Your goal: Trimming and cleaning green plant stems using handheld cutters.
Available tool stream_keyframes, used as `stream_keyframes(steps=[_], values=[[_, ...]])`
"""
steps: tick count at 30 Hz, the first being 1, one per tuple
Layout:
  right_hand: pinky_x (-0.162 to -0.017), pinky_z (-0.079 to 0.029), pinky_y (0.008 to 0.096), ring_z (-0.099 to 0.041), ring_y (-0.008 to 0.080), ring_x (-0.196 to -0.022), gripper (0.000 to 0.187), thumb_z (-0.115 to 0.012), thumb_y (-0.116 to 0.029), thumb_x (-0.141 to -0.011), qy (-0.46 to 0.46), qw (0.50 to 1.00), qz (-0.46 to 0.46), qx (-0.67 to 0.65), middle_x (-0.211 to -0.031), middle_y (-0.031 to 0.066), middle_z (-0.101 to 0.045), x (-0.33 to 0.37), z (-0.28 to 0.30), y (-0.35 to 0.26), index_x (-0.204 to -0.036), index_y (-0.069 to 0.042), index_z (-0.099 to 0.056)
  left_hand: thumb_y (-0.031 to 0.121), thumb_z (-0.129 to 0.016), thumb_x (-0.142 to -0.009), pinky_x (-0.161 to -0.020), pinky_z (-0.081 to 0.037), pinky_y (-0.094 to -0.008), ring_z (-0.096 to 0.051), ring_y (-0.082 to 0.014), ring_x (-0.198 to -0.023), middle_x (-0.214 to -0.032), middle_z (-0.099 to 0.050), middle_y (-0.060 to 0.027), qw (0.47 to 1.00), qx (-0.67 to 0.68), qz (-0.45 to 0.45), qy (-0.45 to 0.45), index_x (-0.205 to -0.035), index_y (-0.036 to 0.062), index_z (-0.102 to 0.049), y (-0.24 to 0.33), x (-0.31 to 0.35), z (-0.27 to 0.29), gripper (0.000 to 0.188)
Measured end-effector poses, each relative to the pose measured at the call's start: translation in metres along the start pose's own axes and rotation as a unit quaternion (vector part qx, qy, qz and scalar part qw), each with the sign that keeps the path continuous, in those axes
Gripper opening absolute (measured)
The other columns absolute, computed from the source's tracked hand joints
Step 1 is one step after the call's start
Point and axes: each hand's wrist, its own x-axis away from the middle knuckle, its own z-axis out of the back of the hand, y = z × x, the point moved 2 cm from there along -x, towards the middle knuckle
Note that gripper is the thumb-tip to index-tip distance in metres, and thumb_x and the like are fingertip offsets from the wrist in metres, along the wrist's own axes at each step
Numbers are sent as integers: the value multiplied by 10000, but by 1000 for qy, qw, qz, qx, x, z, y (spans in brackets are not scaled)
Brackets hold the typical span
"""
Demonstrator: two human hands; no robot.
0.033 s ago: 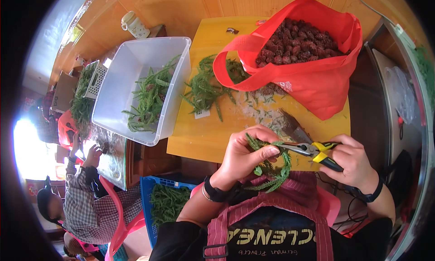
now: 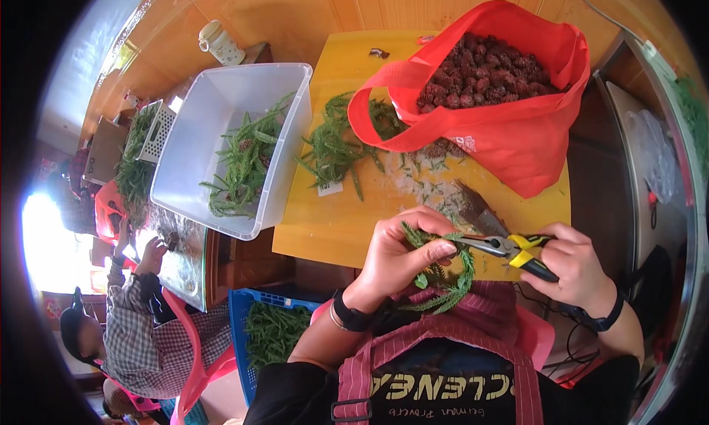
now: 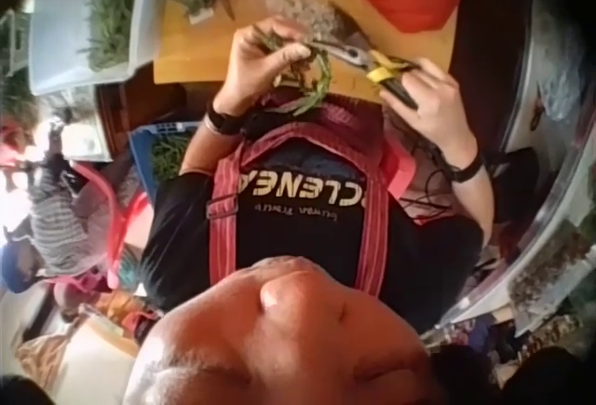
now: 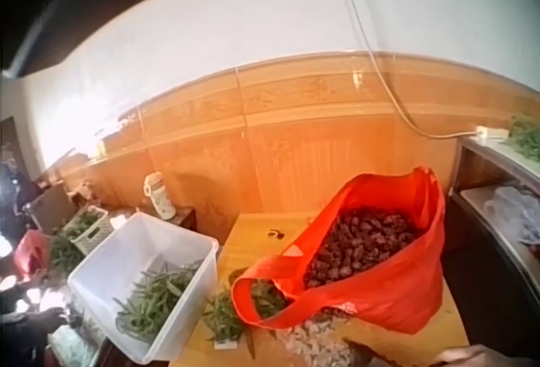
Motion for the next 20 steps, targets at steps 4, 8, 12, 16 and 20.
stream_keyframes(steps=[4,8,12,16,20], values=[[-610,-473,362,-549,303,-684,283,-747,-251,-664,-63,994,-40,-74,-646,105,-550,-1,-2,-1,-676,-31,-569,51,-639,-820,-637,-520,-253,-597,-147,-746,-893,-560,-97,991,91,84,45,-907,-35,-563,7,9,-2,143],[-727,-467,382,-572,352,-782,238,-717,-195,-669,4,983,-88,-161,-669,127,-562,0,2,0,-698,0,-582,53,-617,-837,-648,-534,-261,-608,-140,-757,-915,-552,-83,988,87,122,47,-967,-26,-521,17,11,7,180],[-680,-447,348,-565,334,-733,166,-647,-106,-670,54,958,-225,-169,-672,151,-540,13,-1,13,-751,32,-604,96,-606,-852,-675,-496,-225,-613,-118,-779,-911,-593,-58,988,-11,70,141,-1058,0,-506,54,12,43,249],[-590,-410,386,-538,325,-662,168,-665,-104,-692,12,962,-264,-66,-650,176,-523,27,-9,28,-682,29,-563,22,-545,-856,-749,-494,-267,-612,-154,-813,-894,-608,-87,944,-75,-53,316,-1083,-7,-507,104,18,86,231],[-619,-414,432,-544,341,-694,203,-680,-151,-709,8,970,-239,31,-673,204,-536,37,-21,45,-694,17,-567,99,-547,-890,-849,-480,-333,-565,-194,-963,-1111,-527,-104,873,-215,-147,412,-1260,35,-431,127,19,147,393]])
